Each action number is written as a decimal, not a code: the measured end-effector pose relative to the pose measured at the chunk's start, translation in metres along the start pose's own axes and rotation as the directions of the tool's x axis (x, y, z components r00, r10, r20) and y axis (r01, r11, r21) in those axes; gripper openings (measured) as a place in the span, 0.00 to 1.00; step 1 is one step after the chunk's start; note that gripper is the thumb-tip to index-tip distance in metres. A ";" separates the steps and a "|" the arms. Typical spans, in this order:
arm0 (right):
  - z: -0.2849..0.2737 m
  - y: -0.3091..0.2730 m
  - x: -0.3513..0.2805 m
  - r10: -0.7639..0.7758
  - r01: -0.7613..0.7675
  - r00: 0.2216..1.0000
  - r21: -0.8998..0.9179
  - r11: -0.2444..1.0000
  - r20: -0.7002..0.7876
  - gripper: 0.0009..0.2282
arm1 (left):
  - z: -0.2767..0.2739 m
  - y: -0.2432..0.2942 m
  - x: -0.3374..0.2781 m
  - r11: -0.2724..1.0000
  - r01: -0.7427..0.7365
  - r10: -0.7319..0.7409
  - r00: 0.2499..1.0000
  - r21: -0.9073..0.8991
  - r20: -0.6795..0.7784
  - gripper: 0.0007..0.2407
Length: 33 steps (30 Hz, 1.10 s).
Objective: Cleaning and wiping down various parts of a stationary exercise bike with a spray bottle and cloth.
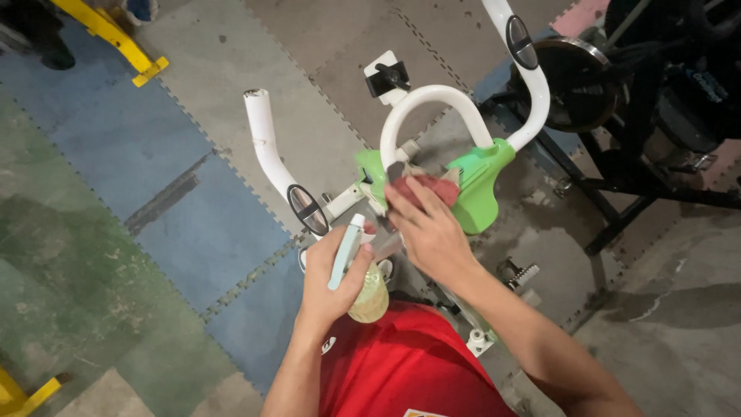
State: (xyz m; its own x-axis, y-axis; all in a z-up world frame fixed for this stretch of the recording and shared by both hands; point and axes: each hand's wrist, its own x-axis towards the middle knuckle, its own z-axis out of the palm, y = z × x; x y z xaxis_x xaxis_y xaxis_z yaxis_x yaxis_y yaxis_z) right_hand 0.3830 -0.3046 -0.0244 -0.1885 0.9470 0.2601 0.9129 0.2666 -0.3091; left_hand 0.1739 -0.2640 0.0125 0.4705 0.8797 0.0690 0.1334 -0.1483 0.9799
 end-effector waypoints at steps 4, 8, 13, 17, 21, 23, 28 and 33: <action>0.018 0.014 0.047 0.112 -0.070 0.956 0.160 0.985 -0.271 0.09 | -0.001 -0.002 -0.005 0.999 0.029 -0.027 0.998 0.029 -0.059 0.09; 0.002 0.000 0.081 0.311 -0.252 0.914 0.235 0.939 -0.262 0.12 | -0.002 0.003 -0.013 0.993 0.083 -0.076 0.994 0.088 -0.076 0.10; -0.011 -0.011 0.029 0.067 -0.067 0.990 0.004 0.998 -0.123 0.11 | -0.013 0.000 -0.019 0.994 0.093 -0.090 0.995 0.053 -0.052 0.10; -0.031 -0.024 -0.018 -0.035 0.035 0.999 0.000 0.999 0.029 0.14 | -0.029 -0.003 -0.020 0.998 0.042 -0.041 0.999 0.054 -0.013 0.10; -0.032 -0.034 -0.035 0.099 -0.097 0.995 0.184 0.978 0.003 0.17 | -0.051 -0.007 -0.015 0.999 0.031 -0.032 0.999 0.037 0.039 0.10; -0.041 -0.052 -0.016 0.011 -0.027 0.992 0.132 0.991 0.123 0.23 | -0.064 -0.011 -0.013 0.998 0.021 -0.025 0.997 0.052 0.073 0.10; 0.001 -0.073 -0.014 0.137 -0.129 0.984 -0.076 0.989 0.110 0.29 | -0.101 -0.015 -0.011 0.999 0.004 -0.009 0.994 0.046 0.110 0.09; 0.057 -0.122 -0.001 0.314 -0.315 0.949 -0.144 0.938 -0.027 0.30 | -0.140 -0.028 -0.010 1.000 -0.020 0.018 0.993 0.017 0.117 0.09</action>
State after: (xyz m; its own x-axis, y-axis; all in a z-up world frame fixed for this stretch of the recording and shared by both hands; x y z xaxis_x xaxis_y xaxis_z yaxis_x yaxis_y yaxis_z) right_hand 0.2514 -0.3277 -0.0387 0.1177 0.9776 0.1746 0.9679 -0.0737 -0.2403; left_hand 0.0436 -0.2053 0.0109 0.5717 0.8179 0.0645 0.1383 -0.1735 0.9751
